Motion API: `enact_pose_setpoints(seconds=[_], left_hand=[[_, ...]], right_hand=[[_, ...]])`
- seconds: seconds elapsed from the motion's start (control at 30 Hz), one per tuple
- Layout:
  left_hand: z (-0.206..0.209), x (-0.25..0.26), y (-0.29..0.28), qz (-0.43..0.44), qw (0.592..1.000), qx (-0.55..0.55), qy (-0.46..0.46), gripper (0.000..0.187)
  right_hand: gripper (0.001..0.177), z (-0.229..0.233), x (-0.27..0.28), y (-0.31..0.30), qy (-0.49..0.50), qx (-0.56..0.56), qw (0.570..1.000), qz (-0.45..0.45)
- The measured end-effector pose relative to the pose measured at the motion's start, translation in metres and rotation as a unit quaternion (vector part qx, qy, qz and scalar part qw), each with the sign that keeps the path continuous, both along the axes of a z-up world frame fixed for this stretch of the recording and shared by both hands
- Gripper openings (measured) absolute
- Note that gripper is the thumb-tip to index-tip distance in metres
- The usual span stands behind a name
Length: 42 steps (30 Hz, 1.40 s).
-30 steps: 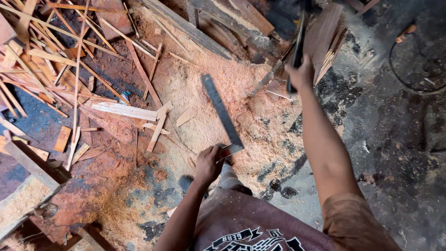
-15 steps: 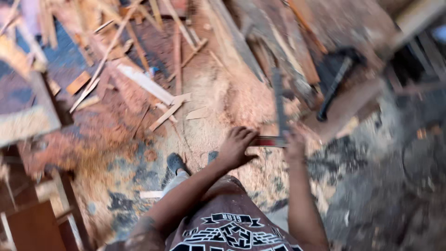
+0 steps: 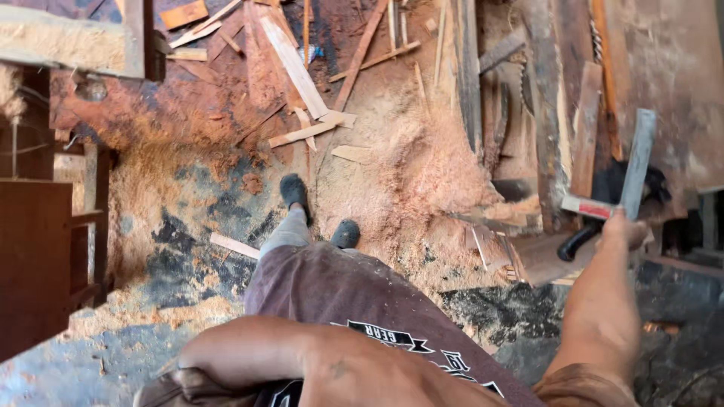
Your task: The person uses a saw and hammer to cut and assemble pieces of wood in a workshop. The person measures wood with a square, strikes wood with a hammer, and passes boards through a table saw.
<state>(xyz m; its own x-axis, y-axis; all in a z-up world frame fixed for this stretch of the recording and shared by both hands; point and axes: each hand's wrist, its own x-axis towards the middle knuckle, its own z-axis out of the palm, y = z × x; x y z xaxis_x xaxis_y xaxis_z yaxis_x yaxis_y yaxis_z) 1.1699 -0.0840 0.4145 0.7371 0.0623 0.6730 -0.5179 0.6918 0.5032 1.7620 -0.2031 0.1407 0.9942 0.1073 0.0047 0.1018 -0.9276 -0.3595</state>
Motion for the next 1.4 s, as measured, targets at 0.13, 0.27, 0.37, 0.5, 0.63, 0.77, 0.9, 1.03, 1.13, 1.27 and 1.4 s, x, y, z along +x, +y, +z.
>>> enact_pose_setpoints(seconds=[0.13, 0.27, 0.37, 0.5, 0.63, 0.77, 0.9, 1.03, 1.13, 1.27, 1.4], left_hand=[[-0.001, -0.029, 0.030, 0.038, 0.998, -0.042, -0.005, 0.084], [-0.030, -0.070, 0.074, 0.143, 0.982, 0.107, 0.057, 0.088], [-0.057, -0.079, 0.072, 0.112, 0.988, 0.102, -0.008, 0.100], [-0.102, -0.118, 0.068, 0.024, 0.994, 0.087, 0.062, 0.091], [-0.117, -0.134, 0.128, 0.045, 0.993, 0.074, 0.080, 0.076], [-0.099, -0.157, 0.215, 0.172, 0.978, 0.054, 0.103, 0.065], [-0.133, -0.140, 0.254, 0.279, 0.833, 0.227, 0.421, 0.078], [-0.211, -0.112, 0.239, 0.220, 0.716, 0.220, 0.625, 0.088], [-0.269, -0.120, 0.220, 0.255, 0.625, 0.165, 0.719, 0.084], [-0.351, -0.145, 0.194, 0.334, 0.278, 0.170, 0.884, 0.082], [-0.430, -0.189, 0.148, 0.399, 0.194, -0.185, 0.877, 0.078]], right_hand=[[0.093, 0.002, -0.054, 0.037, 0.042, -0.045, 0.998, -0.023], [0.097, 0.015, -0.101, 0.043, 0.096, -0.026, 0.995, -0.022], [0.086, 0.027, -0.145, 0.040, 0.064, -0.060, 0.996, -0.002], [0.085, -0.014, -0.239, 0.052, -0.016, -0.053, 0.998, -0.005], [0.082, -0.074, -0.347, 0.079, 0.054, -0.050, 0.997, 0.014], [0.062, -0.110, -0.393, 0.139, 0.247, -0.018, 0.955, 0.165], [0.052, -0.129, -0.350, 0.228, 0.416, -0.063, 0.854, 0.306], [0.043, -0.163, -0.341, 0.267, 0.492, -0.103, 0.808, 0.308], [0.037, -0.156, -0.269, 0.324, 0.525, -0.073, 0.817, 0.227], [0.035, -0.143, -0.224, 0.432, 0.548, -0.007, 0.797, 0.256], [0.039, -0.126, -0.264, 0.534, 0.543, -0.059, 0.783, 0.296]])
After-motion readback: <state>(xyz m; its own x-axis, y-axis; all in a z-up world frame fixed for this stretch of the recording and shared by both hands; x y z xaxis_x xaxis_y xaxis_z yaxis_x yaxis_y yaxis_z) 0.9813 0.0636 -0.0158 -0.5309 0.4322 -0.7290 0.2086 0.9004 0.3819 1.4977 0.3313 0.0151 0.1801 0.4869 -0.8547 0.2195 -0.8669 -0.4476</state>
